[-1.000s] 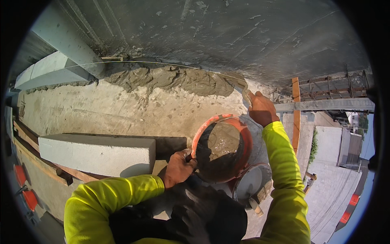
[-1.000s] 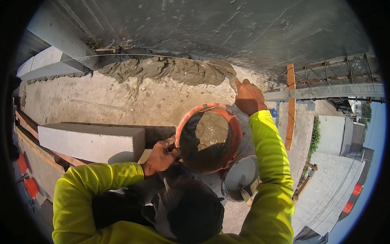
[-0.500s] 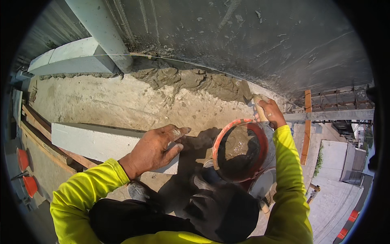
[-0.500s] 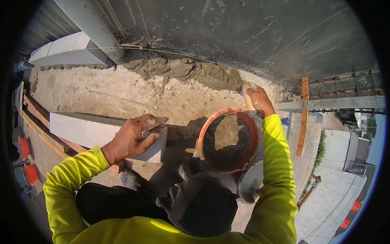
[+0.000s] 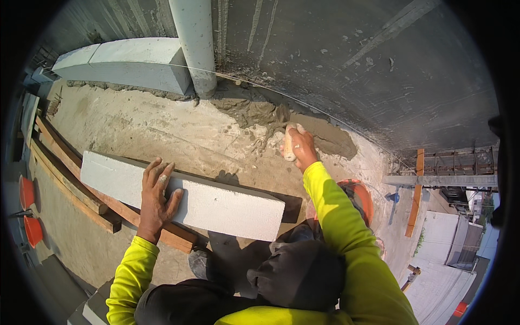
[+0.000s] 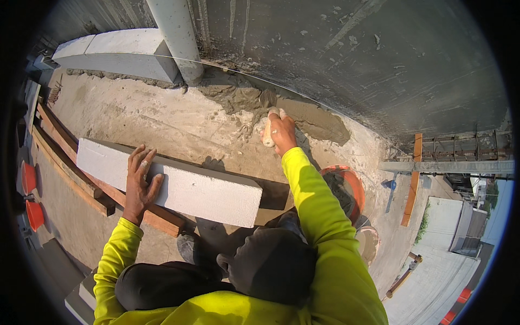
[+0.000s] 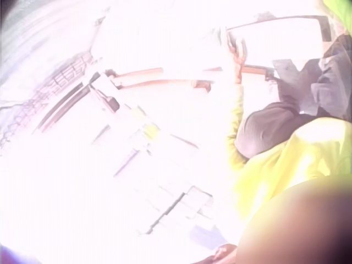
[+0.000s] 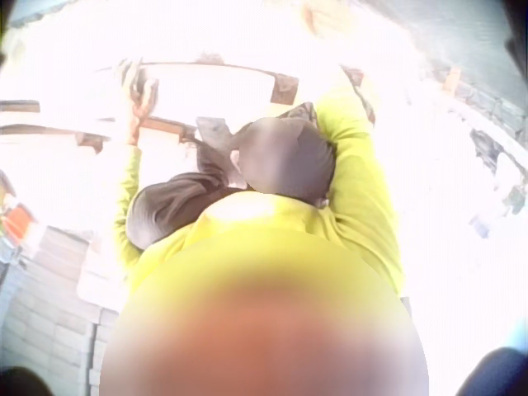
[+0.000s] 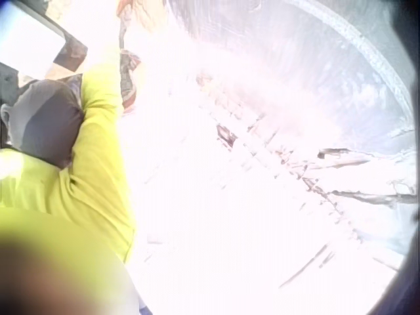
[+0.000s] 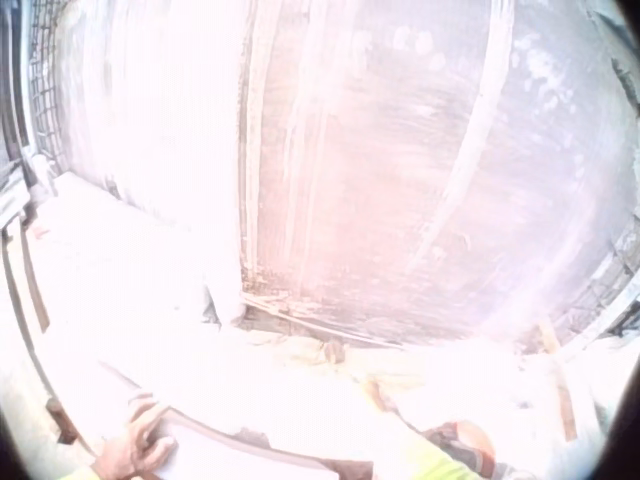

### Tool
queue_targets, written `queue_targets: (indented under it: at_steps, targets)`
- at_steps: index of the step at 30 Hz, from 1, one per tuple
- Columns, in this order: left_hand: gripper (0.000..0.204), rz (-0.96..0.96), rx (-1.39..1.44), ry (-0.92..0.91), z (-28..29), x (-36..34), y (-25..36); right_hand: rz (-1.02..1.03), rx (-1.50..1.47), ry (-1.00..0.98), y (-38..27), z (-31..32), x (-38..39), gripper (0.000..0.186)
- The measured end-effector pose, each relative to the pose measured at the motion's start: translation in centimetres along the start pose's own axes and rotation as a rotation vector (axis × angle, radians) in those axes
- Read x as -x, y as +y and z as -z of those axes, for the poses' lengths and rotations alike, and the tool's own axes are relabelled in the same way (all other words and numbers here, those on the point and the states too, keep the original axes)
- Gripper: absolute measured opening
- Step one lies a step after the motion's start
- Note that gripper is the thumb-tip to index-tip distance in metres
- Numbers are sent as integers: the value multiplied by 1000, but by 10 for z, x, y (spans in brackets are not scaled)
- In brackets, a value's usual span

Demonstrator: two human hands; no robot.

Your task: The person scoops mortar from a bucket with a trowel, spreads it along a concrete base, and sets a white block in place. They tap the block with a hammer to level it, measure the gap with a tape measure, then fill the joint with more mortar and smooth it.

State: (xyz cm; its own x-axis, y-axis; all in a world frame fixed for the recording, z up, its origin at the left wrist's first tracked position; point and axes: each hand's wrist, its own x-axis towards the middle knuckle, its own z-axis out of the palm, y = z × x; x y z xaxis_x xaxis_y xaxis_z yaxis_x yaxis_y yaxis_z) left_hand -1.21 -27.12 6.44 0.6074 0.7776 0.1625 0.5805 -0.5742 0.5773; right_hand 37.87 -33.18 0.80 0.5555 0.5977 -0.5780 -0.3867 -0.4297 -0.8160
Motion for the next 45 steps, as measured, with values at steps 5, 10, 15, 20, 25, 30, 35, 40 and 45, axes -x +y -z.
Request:
queue_targets:
  at_steps: [5, 10, 15, 20, 25, 30, 35, 40, 45]
  targets:
    - [57, -6, -30, 8, -3, 1, -4, 72, 16, -145, -2, -63, -22, 35]
    - [54, -24, -31, 24, -3, -1, -4, 154, 148, -245, -4, -126, -40, 34]
    - [50, -24, -21, 27, -2, -2, -3, 433, 1234, -325, -37, -119, -25, 60]
    - [48, 1, -14, 39, -3, -1, -2, 359, 1565, -259, -64, -42, -3, 54]
    - [47, -36, -26, 51, -5, -1, -1, 216, 1632, -135, -67, 71, 18, 51]
    - [45, -35, -66, 35, -7, 0, 0, 21, 1654, -32, -75, 178, 36, 47]
    - [45, -48, -98, -1, -6, 0, 1, 8, 1651, 3, -67, 236, 38, 47]
    - [45, -56, -107, -16, -5, -2, 4, 103, 1637, 32, -63, 258, 54, 51]
    - [45, -65, -181, -29, -7, -5, 8, 347, 1537, 15, -51, 229, 36, 52]
